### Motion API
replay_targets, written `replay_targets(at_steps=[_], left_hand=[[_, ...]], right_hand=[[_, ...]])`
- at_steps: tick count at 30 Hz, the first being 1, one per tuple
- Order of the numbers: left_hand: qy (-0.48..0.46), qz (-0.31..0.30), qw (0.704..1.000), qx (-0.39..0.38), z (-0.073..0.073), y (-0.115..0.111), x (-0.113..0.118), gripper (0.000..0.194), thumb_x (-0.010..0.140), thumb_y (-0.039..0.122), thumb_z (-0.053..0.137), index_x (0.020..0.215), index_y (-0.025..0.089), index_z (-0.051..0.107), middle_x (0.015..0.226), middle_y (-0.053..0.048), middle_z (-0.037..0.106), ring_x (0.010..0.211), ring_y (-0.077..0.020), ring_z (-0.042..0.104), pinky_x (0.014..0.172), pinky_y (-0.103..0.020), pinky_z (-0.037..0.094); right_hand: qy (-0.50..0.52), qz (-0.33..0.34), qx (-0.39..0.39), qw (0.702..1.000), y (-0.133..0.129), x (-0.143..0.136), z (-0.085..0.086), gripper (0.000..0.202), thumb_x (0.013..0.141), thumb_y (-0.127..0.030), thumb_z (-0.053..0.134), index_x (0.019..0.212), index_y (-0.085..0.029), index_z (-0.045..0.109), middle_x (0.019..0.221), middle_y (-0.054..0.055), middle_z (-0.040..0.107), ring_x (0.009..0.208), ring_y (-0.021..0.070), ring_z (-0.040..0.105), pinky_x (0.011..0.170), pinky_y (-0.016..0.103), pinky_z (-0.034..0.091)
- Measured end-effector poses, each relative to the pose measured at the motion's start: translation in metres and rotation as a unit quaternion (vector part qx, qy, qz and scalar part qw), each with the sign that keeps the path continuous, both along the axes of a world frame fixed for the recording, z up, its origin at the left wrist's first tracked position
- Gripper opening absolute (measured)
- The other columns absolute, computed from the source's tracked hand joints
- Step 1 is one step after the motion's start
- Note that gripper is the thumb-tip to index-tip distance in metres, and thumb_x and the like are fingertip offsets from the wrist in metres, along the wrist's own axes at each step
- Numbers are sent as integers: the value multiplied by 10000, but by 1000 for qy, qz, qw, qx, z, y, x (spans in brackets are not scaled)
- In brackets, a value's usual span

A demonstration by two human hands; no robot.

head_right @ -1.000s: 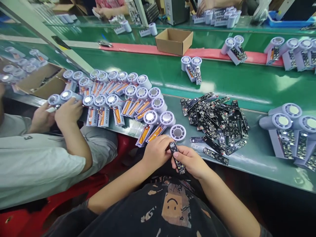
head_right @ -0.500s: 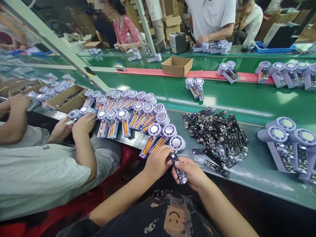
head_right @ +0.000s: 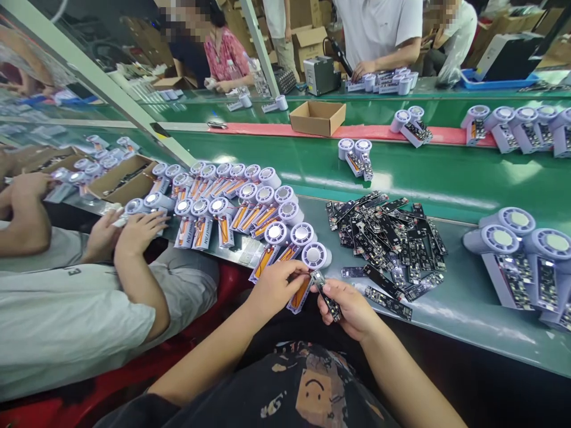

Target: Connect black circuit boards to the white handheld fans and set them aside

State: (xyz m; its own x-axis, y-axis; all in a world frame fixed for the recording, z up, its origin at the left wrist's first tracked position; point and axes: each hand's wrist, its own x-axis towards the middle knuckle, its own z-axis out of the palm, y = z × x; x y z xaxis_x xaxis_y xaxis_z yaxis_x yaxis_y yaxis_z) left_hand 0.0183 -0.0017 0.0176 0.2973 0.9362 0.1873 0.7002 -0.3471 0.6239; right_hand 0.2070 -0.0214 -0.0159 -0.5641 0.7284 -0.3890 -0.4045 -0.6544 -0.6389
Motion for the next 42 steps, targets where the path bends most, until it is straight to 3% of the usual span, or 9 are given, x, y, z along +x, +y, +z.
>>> replay_targets(at_steps=[3, 8, 15, 22, 28, 33, 38, 42], left_hand=[[25, 2, 998, 50, -1, 0, -2, 116, 876, 122, 642, 849, 204, 721, 851, -19, 737, 822, -179, 699, 778, -311, 563], [64, -10, 992, 110, -5, -8, -4, 127, 940, 206, 606, 955, 187, 731, 878, -50, 722, 833, -182, 686, 793, -318, 563], [25, -15, 994, 106, -3, -14, -6, 126, 943, 189, 599, 948, 186, 725, 926, -48, 767, 873, -173, 717, 824, -298, 574], [84, 20, 996, 3, 6, -1, 5, 55, 850, 154, 682, 835, 200, 710, 774, 4, 709, 718, -153, 664, 665, -263, 512], [151, -15, 985, 76, 7, -8, 8, 173, 951, 165, 550, 900, 181, 714, 907, -45, 713, 841, -176, 673, 774, -297, 533], [153, -48, 979, 122, 4, -9, 1, 164, 962, 182, 557, 986, 150, 716, 950, -58, 746, 886, -197, 688, 833, -337, 550], [224, -73, 964, 122, 10, -1, 3, 297, 987, 209, 485, 800, 164, 711, 798, -56, 715, 798, -194, 647, 744, -335, 521], [249, -39, 963, 97, 16, 2, 8, 287, 944, 197, 537, 686, 179, 661, 717, -35, 665, 766, -183, 600, 697, -310, 478]], right_hand=[[-42, -1, 31, 999, -2, 0, 1, 425, 740, -545, 776, 868, -151, 679, 547, -33, 571, 429, 70, 454, 450, 215, 336], [-87, -7, 39, 995, -5, -2, 1, 447, 733, -581, 768, 871, -165, 678, 584, -27, 584, 495, 88, 479, 481, 229, 382], [-93, -22, 33, 995, -7, -3, 5, 460, 717, -599, 766, 859, -170, 676, 592, -19, 596, 503, 95, 496, 476, 236, 400], [-125, -63, -16, 990, -8, -6, 11, 474, 587, -610, 822, 630, -173, 644, 465, -35, 524, 405, 77, 417, 388, 222, 295], [-159, -117, -7, 980, -13, -11, 6, 414, 629, -577, 784, 637, -176, 682, 462, -29, 517, 416, 84, 408, 399, 230, 272], [-193, -102, 31, 975, -15, -13, 3, 427, 654, -601, 764, 642, -179, 699, 505, -15, 533, 469, 91, 404, 457, 241, 297], [-239, -106, 79, 962, -14, -13, 0, 379, 705, -564, 725, 651, -188, 714, 618, 17, 613, 591, 130, 470, 572, 271, 357], [-256, -104, 100, 956, -15, -15, -3, 349, 768, -527, 666, 688, -192, 715, 686, 27, 648, 668, 158, 516, 642, 288, 386]])
